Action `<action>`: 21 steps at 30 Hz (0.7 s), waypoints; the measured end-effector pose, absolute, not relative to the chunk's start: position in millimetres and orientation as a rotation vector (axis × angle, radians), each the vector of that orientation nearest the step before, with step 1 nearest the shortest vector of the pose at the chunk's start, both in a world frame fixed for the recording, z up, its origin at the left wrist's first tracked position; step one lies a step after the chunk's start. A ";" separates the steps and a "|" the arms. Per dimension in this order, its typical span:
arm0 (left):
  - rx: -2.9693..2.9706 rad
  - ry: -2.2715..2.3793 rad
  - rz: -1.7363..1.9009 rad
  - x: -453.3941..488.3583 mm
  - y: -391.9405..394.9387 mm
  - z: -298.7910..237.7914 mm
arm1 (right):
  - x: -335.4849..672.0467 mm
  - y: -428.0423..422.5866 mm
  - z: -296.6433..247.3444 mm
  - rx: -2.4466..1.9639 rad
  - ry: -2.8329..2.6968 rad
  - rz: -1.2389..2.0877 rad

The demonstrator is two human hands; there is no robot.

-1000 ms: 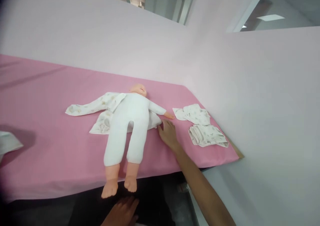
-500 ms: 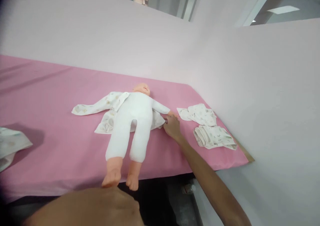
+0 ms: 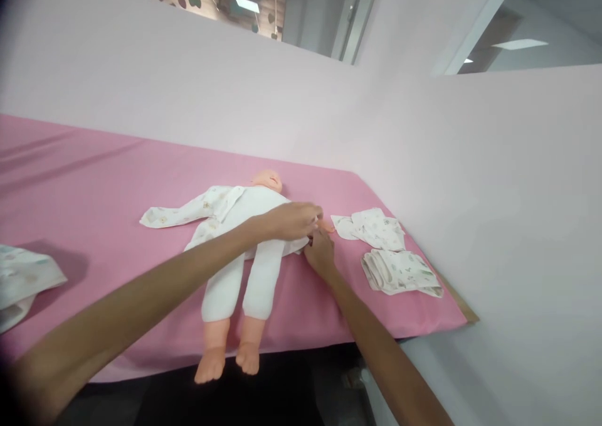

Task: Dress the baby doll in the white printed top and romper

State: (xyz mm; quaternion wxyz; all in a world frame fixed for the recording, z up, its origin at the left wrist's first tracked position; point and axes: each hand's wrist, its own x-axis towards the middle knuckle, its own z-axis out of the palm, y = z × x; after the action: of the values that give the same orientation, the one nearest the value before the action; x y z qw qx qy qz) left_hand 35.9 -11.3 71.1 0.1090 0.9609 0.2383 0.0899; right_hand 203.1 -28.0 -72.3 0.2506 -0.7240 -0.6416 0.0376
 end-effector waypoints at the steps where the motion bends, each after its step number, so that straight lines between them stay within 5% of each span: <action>1: 2.903 0.765 0.277 45.5 10.4 61.2 | 203.2 -28.7 -71.8 -1.964 -1.750 0.108; 8: 2.935 1.170 0.054 76.6 81.6 7.6 | 213.8 -32.7 -65.7 -1.838 -1.864 0.158; 21: 2.956 1.214 0.143 21.1 80.4 31.1 | 311.5 10.2 -9.0 -2.100 -1.420 -0.107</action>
State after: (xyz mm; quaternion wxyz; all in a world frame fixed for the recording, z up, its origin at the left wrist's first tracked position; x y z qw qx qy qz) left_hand 21.1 80.4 31.1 -0.0284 0.9237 0.3794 0.0448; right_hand 311.5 10.2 -9.0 0.2976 -0.7901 -0.5343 -0.0403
